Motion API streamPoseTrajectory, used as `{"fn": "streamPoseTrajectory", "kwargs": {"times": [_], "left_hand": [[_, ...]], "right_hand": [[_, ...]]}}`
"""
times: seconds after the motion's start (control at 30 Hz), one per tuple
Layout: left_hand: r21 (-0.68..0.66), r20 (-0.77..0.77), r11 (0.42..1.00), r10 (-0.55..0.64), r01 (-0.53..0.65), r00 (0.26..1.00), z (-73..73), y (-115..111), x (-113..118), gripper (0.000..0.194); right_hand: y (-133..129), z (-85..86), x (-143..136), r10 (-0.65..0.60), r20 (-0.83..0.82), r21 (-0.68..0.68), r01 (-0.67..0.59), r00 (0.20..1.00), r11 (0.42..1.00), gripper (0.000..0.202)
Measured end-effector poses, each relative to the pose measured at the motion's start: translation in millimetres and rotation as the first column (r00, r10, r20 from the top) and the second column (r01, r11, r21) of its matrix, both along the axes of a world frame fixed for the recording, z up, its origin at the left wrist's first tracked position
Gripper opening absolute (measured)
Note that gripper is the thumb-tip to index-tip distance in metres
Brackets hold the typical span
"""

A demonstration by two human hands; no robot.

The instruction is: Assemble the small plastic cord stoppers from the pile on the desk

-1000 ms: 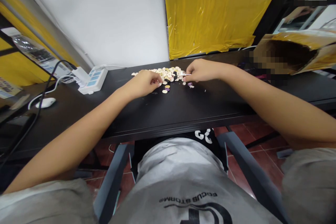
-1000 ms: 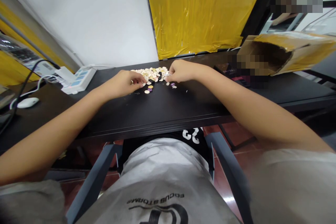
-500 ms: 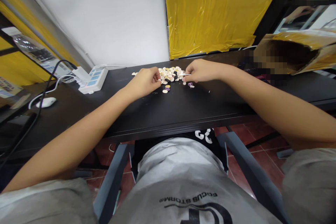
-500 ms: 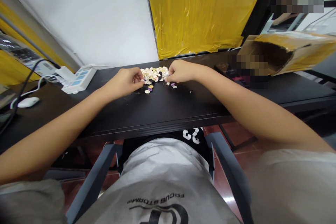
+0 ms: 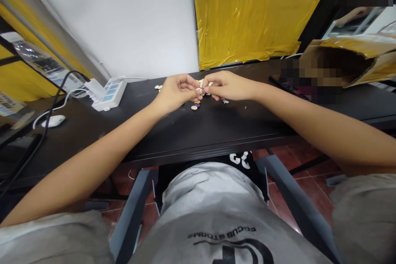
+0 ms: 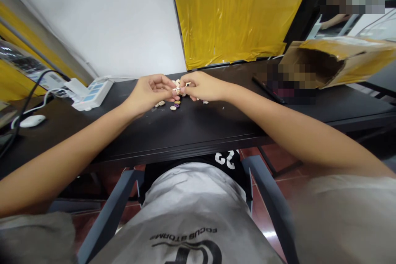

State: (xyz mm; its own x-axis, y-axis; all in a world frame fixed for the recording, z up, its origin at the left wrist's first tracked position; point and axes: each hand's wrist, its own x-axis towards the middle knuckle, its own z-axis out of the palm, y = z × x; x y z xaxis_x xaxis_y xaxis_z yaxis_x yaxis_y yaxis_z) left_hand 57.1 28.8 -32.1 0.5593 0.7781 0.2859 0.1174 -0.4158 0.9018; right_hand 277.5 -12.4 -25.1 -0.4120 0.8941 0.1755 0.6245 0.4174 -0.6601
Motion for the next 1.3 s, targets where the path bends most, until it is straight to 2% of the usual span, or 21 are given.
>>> {"fn": "streamPoseTrajectory", "kwargs": {"times": [0.13, 0.37, 0.77, 1.0, 1.17, 1.3], "left_hand": [[-0.007, 0.015, 1.0, 0.002, -0.002, 1.0, 1.5, -1, 0, 0.022], [-0.003, 0.036, 0.999, 0.051, -0.051, 0.998, 2.1, 0, -1, 0.012], [0.021, 0.002, 0.998, 0.052, -0.052, 0.999, -1.6, 8, -1, 0.014], [0.038, 0.005, 0.999, 0.034, -0.034, 0.999, -4.1, 6, 2, 0.014], [0.099, -0.015, 0.995, 0.018, -0.016, 1.0, -6.8, 5, 1, 0.021], [0.281, -0.11, 0.959, -0.016, 0.047, 0.994, -8.2, 4, -6, 0.026]], "right_hand": [[2, -2.7, 2, 0.006, -0.027, 0.04, -0.005, 1.0, 0.999, 0.015], [5, -5.7, 4, 0.01, -0.082, 0.078, -0.004, 0.997, 0.997, 0.019], [0, 1.9, 1, -0.033, -0.076, 0.084, 0.04, 0.997, 0.996, 0.014], [1, -4.3, 1, -0.024, -0.025, 0.087, 0.026, 0.999, 0.996, 0.012], [0, -3.4, -1, -0.019, 0.011, 0.083, 0.018, 1.0, 0.996, 0.013], [-5, 1.1, -4, 0.015, 0.074, 0.155, -0.027, 0.997, 0.988, 0.014]]}}
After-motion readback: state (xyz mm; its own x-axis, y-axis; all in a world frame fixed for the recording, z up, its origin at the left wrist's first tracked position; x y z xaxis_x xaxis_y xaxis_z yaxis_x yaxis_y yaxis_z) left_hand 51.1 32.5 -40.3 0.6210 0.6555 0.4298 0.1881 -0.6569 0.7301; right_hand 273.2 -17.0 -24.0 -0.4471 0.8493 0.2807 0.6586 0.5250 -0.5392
